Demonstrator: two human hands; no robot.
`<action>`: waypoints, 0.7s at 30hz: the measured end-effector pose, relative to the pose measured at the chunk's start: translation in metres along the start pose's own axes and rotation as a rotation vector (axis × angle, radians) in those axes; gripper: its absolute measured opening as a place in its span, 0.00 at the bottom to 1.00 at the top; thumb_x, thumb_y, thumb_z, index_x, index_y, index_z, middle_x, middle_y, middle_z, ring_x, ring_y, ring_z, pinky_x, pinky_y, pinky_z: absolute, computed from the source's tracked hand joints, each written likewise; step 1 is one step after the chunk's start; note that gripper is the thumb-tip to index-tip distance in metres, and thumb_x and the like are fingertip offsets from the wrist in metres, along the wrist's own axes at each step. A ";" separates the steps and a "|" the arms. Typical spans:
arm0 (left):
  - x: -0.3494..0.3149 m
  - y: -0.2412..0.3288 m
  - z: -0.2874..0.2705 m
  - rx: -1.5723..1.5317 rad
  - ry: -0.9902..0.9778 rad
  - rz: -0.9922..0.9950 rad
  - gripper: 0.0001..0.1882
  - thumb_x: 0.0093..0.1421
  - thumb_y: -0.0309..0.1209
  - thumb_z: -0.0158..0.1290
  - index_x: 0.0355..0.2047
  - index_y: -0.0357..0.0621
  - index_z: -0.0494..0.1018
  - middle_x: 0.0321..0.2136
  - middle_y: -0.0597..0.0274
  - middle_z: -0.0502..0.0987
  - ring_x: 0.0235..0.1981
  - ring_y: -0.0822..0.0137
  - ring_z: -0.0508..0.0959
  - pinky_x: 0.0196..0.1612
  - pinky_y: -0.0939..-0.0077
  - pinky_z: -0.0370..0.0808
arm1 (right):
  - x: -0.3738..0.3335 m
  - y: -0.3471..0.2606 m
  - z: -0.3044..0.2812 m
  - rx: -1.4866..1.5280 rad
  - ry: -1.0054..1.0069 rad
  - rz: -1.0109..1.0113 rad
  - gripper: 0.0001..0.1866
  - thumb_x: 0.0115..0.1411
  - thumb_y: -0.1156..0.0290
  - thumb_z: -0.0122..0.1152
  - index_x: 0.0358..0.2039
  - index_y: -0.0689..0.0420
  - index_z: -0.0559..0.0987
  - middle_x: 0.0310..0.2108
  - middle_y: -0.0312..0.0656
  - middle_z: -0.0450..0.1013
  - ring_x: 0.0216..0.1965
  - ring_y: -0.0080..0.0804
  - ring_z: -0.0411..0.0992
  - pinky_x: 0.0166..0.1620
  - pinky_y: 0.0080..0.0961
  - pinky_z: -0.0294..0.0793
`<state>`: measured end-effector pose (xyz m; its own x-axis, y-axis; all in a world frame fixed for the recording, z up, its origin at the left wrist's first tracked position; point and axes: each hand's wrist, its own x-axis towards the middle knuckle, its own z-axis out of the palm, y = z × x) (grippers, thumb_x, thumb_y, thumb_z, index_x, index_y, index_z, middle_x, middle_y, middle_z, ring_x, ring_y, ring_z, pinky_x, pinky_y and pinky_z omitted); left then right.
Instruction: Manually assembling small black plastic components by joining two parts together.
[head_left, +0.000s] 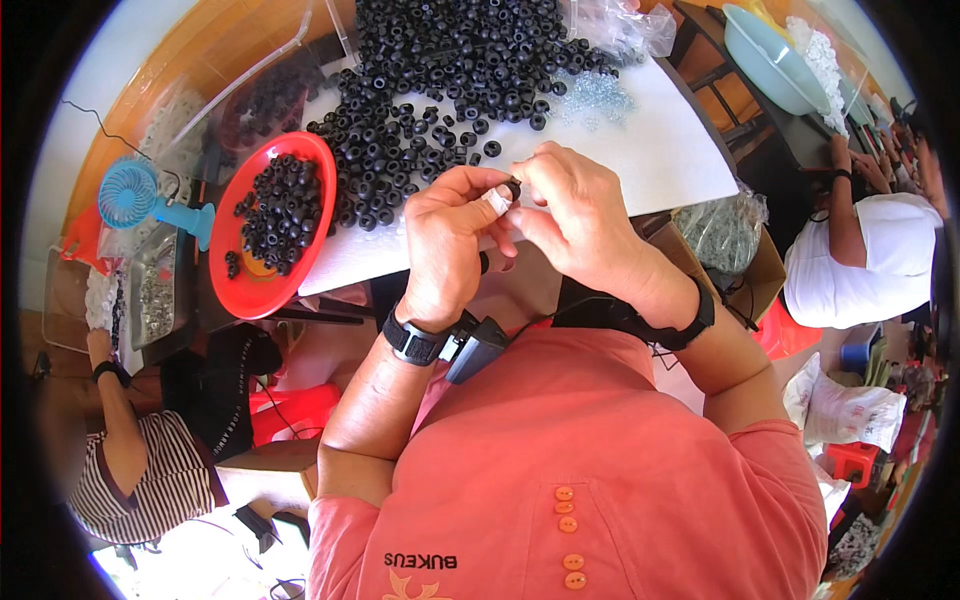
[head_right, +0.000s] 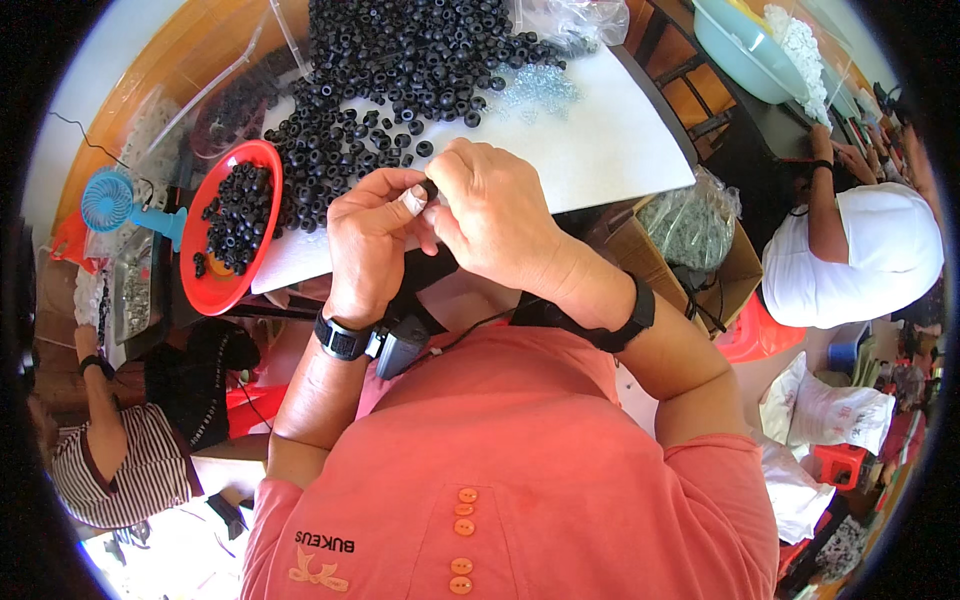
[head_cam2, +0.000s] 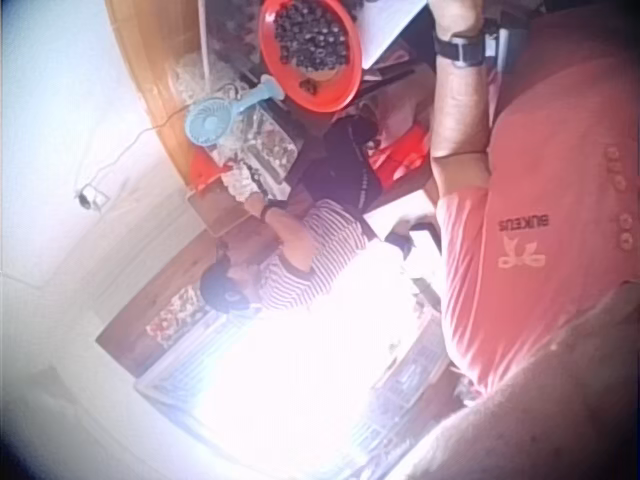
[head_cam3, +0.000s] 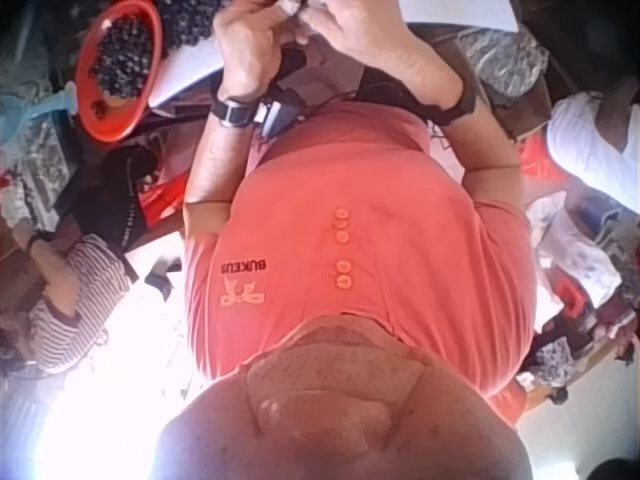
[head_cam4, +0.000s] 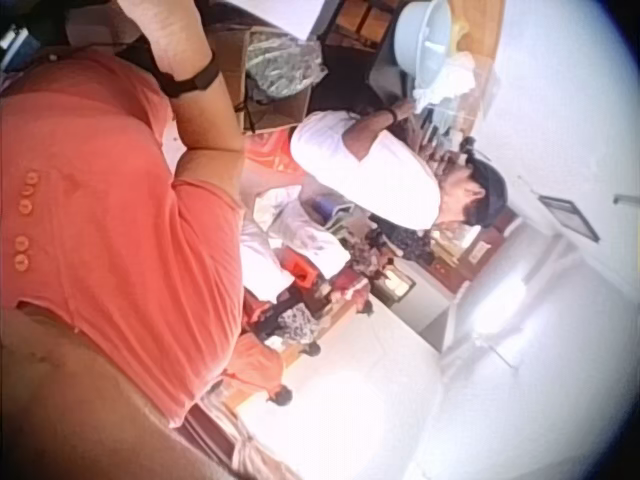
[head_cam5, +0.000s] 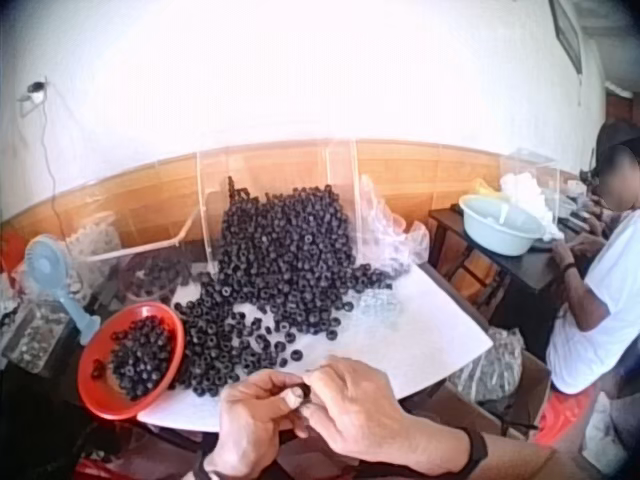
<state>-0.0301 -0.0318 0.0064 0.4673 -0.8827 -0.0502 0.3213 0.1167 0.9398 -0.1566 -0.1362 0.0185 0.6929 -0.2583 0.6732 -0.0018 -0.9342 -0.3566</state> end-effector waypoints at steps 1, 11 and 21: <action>0.000 0.002 0.001 -0.020 0.002 -0.019 0.08 0.62 0.22 0.53 0.40 0.29 0.74 0.31 0.55 0.79 0.26 0.71 0.78 0.25 0.79 0.76 | -0.001 -0.003 0.002 0.000 0.017 0.027 0.14 0.44 0.75 0.62 0.30 0.58 0.68 0.28 0.44 0.67 0.27 0.46 0.70 0.29 0.39 0.69; 0.002 0.002 0.013 0.028 0.057 0.014 0.09 0.63 0.27 0.52 0.39 0.31 0.74 0.25 0.59 0.78 0.20 0.70 0.77 0.16 0.78 0.70 | -0.002 0.009 0.023 -0.263 0.175 -0.010 0.15 0.43 0.73 0.64 0.28 0.56 0.67 0.25 0.42 0.67 0.25 0.40 0.70 0.27 0.36 0.69; 0.001 0.007 0.008 0.230 -0.070 -0.033 0.11 0.63 0.29 0.52 0.32 0.30 0.77 0.20 0.59 0.77 0.15 0.74 0.72 0.19 0.83 0.67 | 0.004 0.023 -0.001 -0.012 -0.016 -0.036 0.14 0.49 0.69 0.64 0.28 0.56 0.66 0.23 0.42 0.68 0.24 0.43 0.72 0.24 0.37 0.69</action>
<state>-0.0342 -0.0360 0.0153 0.3985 -0.9148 -0.0664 0.1357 -0.0128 0.9907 -0.1546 -0.1586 0.0134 0.7040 -0.2208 0.6750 0.0144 -0.9458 -0.3244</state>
